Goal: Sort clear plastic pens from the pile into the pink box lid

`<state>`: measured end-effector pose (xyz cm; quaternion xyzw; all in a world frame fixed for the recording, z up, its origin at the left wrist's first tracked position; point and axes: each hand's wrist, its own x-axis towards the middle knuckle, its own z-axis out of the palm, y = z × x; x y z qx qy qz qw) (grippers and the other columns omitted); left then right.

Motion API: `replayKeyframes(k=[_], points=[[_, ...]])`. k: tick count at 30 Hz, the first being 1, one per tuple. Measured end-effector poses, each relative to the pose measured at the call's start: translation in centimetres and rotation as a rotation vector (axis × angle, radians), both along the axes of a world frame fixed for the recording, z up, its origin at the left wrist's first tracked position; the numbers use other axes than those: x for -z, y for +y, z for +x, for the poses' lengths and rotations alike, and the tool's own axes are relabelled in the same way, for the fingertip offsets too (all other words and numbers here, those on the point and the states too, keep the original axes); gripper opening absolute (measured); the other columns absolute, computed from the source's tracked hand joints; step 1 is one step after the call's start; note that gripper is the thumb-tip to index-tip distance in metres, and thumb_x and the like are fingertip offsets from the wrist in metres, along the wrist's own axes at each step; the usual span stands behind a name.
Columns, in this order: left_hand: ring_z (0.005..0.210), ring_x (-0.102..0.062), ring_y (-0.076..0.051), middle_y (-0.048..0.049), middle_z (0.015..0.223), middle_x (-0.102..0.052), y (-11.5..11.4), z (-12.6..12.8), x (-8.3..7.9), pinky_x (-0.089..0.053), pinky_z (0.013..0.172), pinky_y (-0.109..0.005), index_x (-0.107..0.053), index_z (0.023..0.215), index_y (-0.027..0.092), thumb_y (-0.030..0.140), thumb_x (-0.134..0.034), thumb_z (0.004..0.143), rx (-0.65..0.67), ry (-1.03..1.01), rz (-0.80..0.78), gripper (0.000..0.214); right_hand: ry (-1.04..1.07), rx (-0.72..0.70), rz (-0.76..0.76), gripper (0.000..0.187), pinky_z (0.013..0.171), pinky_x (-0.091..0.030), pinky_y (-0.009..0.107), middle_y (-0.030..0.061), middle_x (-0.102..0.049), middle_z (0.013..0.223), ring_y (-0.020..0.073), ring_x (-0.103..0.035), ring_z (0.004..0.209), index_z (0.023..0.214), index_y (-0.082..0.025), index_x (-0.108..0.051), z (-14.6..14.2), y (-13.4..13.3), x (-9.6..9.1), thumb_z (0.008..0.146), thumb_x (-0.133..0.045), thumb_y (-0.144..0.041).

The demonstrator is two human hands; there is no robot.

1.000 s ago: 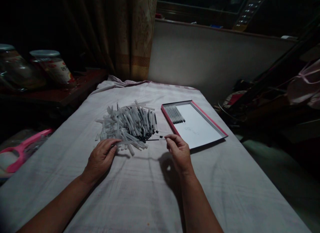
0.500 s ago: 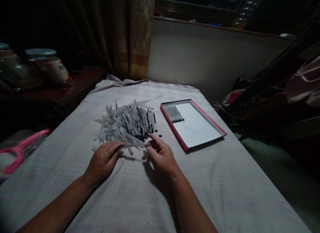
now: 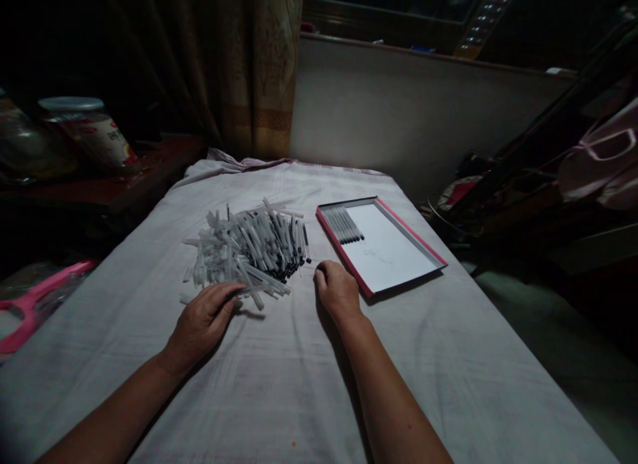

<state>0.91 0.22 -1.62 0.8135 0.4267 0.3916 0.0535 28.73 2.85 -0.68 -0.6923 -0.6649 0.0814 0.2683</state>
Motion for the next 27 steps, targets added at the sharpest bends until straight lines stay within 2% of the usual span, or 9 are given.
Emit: replayKeyframes(k=[5,8,13,21,27], points=[[0.092,-0.067,-0.019,-0.0062,0.1,-0.073,-0.1,0.1,-0.2,-0.054,0.083,-0.032,-0.063,0.115,0.021,0.02,-0.049,0.096,0.04,0.016,0.011,0.024,0.481,-0.192,-0.004,0.022,0.077,-0.052,0.031,0.0065,-0.075,0.089,0.021,-0.069,0.084,0.091,-0.019,-0.072,-1.7,-2.3,-0.5,0.083,-0.056,-0.031],[0.092,-0.067,-0.019,-0.0069,0.1,-0.073,-0.2,0.2,-0.3,-0.055,0.082,-0.034,-0.063,0.116,0.021,0.021,-0.05,0.096,0.047,0.044,0.006,0.024,0.652,-0.234,-0.028,0.021,0.073,-0.053,0.031,0.006,-0.075,0.086,0.0201,-0.068,0.079,0.089,-0.018,-0.073,-3.1,-3.3,-0.6,0.081,-0.058,-0.031],[0.091,-0.068,-0.019,-0.0069,0.099,-0.073,-0.3,0.3,-0.3,-0.055,0.081,-0.035,-0.063,0.116,0.021,0.02,-0.051,0.096,0.052,0.057,0.011,0.023,0.717,-0.259,-0.038,0.019,0.07,-0.052,0.03,0.0056,-0.074,0.083,0.0193,-0.067,0.075,0.088,-0.019,-0.074,-4.4,-3.8,-0.7,0.079,-0.059,-0.028],[0.092,-0.067,-0.02,-0.0073,0.101,-0.072,-0.3,0.2,-0.2,-0.055,0.082,-0.035,-0.063,0.116,0.02,0.021,-0.05,0.097,0.054,0.088,-0.002,0.023,0.718,-0.261,0.01,0.018,0.072,-0.053,0.03,0.0067,-0.075,0.087,0.0198,-0.068,0.079,0.09,-0.019,-0.074,-4.8,-4.1,-0.5,0.081,-0.061,-0.027],[0.092,-0.067,-0.02,-0.0081,0.101,-0.072,-0.3,0.2,-0.2,-0.055,0.082,-0.035,-0.063,0.115,0.019,0.021,-0.05,0.097,0.055,0.094,-0.016,0.023,0.786,-0.237,-0.049,0.021,0.069,-0.054,0.031,0.007,-0.075,0.083,0.0201,-0.069,0.075,0.092,-0.017,-0.075,-5.1,-4.2,0.0,0.081,-0.062,-0.03]])
